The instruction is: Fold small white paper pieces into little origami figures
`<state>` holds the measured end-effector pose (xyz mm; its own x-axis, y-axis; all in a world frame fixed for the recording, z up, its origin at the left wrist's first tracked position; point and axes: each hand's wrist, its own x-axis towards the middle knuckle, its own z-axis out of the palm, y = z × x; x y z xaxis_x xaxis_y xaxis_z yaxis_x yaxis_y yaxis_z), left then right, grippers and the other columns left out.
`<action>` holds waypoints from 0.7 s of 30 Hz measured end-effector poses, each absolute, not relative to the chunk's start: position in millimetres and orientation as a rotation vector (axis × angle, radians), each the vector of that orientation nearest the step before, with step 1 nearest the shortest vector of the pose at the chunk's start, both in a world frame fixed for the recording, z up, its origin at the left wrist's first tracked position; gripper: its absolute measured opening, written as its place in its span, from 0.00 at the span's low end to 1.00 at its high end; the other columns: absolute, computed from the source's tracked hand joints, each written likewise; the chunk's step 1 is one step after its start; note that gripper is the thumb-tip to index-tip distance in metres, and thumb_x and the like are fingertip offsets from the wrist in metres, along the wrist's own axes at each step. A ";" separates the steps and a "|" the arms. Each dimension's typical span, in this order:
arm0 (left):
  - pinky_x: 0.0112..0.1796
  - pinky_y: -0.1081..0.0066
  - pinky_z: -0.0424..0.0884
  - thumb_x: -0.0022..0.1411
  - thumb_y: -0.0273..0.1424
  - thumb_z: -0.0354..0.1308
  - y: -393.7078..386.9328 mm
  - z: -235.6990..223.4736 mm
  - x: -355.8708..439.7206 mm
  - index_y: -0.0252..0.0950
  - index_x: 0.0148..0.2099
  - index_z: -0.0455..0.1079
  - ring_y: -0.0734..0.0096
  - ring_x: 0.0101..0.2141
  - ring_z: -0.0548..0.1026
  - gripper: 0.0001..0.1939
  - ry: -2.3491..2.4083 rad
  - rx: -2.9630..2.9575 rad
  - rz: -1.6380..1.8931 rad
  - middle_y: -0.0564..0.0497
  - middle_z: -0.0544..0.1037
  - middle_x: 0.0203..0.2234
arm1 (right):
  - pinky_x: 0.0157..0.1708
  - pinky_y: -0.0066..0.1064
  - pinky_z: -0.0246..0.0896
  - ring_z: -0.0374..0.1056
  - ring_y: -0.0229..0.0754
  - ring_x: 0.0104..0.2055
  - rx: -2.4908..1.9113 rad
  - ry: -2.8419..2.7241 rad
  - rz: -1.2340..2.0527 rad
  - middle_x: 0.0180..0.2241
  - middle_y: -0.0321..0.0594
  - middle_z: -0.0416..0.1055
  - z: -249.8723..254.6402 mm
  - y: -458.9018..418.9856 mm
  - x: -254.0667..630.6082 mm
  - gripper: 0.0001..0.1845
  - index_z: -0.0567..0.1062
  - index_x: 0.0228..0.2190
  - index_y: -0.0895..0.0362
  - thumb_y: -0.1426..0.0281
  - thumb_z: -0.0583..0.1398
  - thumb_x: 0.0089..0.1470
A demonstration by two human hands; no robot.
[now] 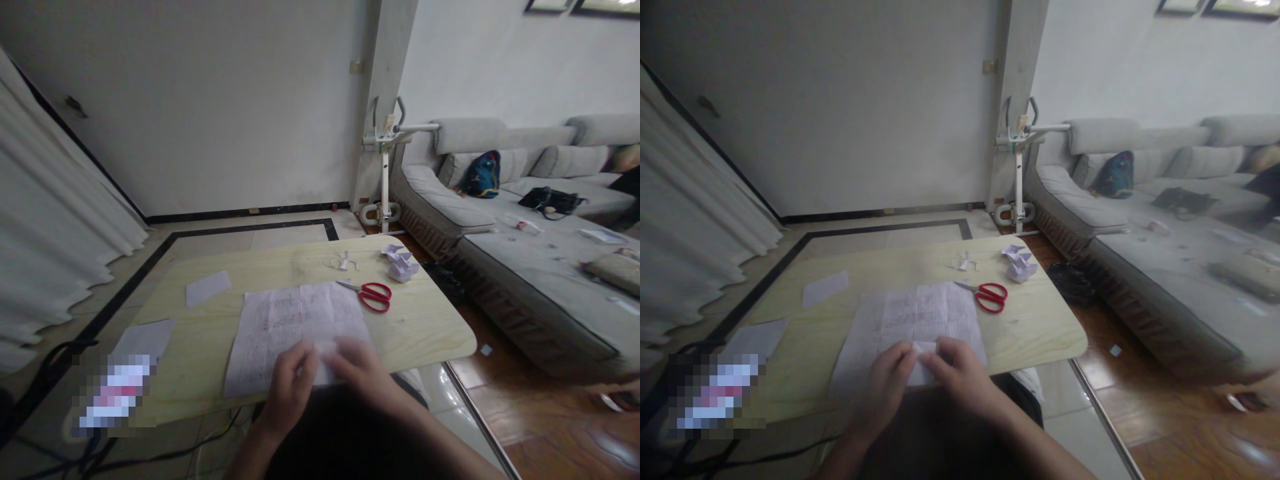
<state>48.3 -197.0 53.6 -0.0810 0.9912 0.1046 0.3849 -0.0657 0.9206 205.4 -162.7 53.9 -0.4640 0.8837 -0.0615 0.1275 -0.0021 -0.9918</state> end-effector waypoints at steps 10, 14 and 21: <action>0.23 0.76 0.57 0.60 0.36 0.47 -198.7 51.7 49.4 0.39 0.23 0.53 0.73 0.22 0.60 0.14 1.582 1.406 1.175 0.58 0.56 0.18 | 0.27 0.27 0.51 0.53 0.35 0.27 -0.994 -1.795 1.512 0.22 0.31 0.54 63.3 -167.2 210.5 0.21 0.61 0.21 0.57 0.58 0.56 0.58; 0.23 0.75 0.57 0.60 0.35 0.46 -197.8 51.0 49.5 0.39 0.22 0.53 0.73 0.22 0.60 0.15 1.587 1.455 1.209 0.58 0.55 0.17 | 0.25 0.27 0.50 0.52 0.35 0.26 -0.951 -1.779 1.553 0.21 0.31 0.53 61.3 -167.3 207.1 0.22 0.60 0.20 0.57 0.56 0.56 0.58; 0.22 0.76 0.58 0.59 0.36 0.48 -196.2 52.3 48.5 0.40 0.22 0.51 0.74 0.21 0.58 0.16 1.558 1.320 1.318 0.59 0.54 0.17 | 0.26 0.26 0.50 0.53 0.35 0.26 -0.887 -1.705 1.605 0.22 0.31 0.56 63.3 -167.4 207.2 0.18 0.62 0.22 0.57 0.58 0.57 0.56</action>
